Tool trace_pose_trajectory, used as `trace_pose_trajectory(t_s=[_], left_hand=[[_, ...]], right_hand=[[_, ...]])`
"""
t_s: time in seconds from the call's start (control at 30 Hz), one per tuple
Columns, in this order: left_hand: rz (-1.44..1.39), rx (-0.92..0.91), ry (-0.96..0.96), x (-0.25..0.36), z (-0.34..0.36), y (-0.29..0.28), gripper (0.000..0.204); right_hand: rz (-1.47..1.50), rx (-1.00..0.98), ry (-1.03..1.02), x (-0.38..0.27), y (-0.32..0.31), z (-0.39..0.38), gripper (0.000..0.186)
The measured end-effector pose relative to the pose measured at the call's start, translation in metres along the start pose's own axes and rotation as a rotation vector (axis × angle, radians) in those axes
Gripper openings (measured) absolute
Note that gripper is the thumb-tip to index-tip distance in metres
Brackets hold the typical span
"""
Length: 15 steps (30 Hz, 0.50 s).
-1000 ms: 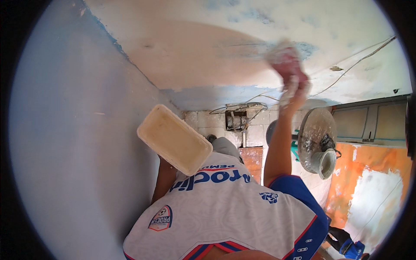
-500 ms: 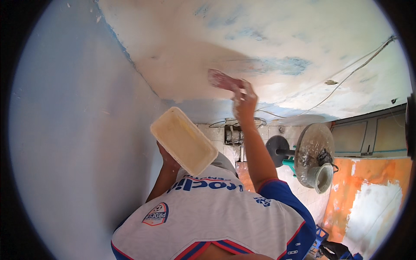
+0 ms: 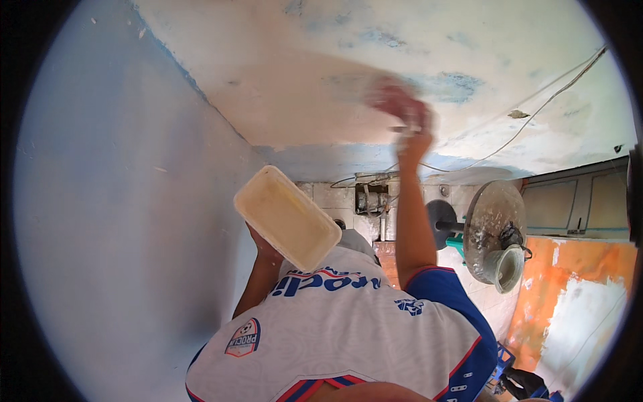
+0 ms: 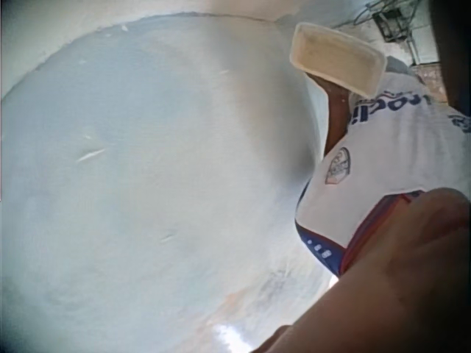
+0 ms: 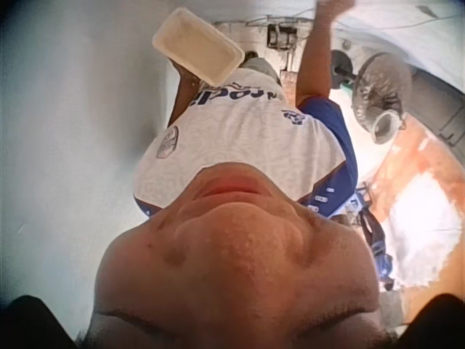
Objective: The person applies a white substance to a blue-painted ceiling using a red spreader tool, frequently reloading the tool from a rectangular plastic container held in their left hand.
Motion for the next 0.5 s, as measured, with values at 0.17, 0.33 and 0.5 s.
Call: trace_pose_trajectory(t_s=[0.17, 0.33, 0.5], left_hand=[[-0.009, 0.01, 0.026, -0.002, -0.005, -0.001, 0.066], [0.04, 0.003, 0.048, -0.012, 0.001, 0.015, 0.065], [0.042, 0.051, 0.093, -0.015, -0.005, 0.023, 0.065]], right_hand=[[-0.174, 0.121, -0.312, -0.036, -0.068, 0.018, 0.036], [-0.125, -0.34, -0.198, -0.042, 0.046, -0.063, 0.03], [-0.243, 0.187, -0.536, 0.005, -0.078, 0.068, 0.032]])
Point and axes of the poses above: each hand's wrist, its own z-axis towards the middle knuckle, its own y-axis out of the palm, x = y × z, the point moved 6 cm from there along z, towards the middle knuckle, and after that the axes turned 14 degrees about x, right-handed, at the moved point
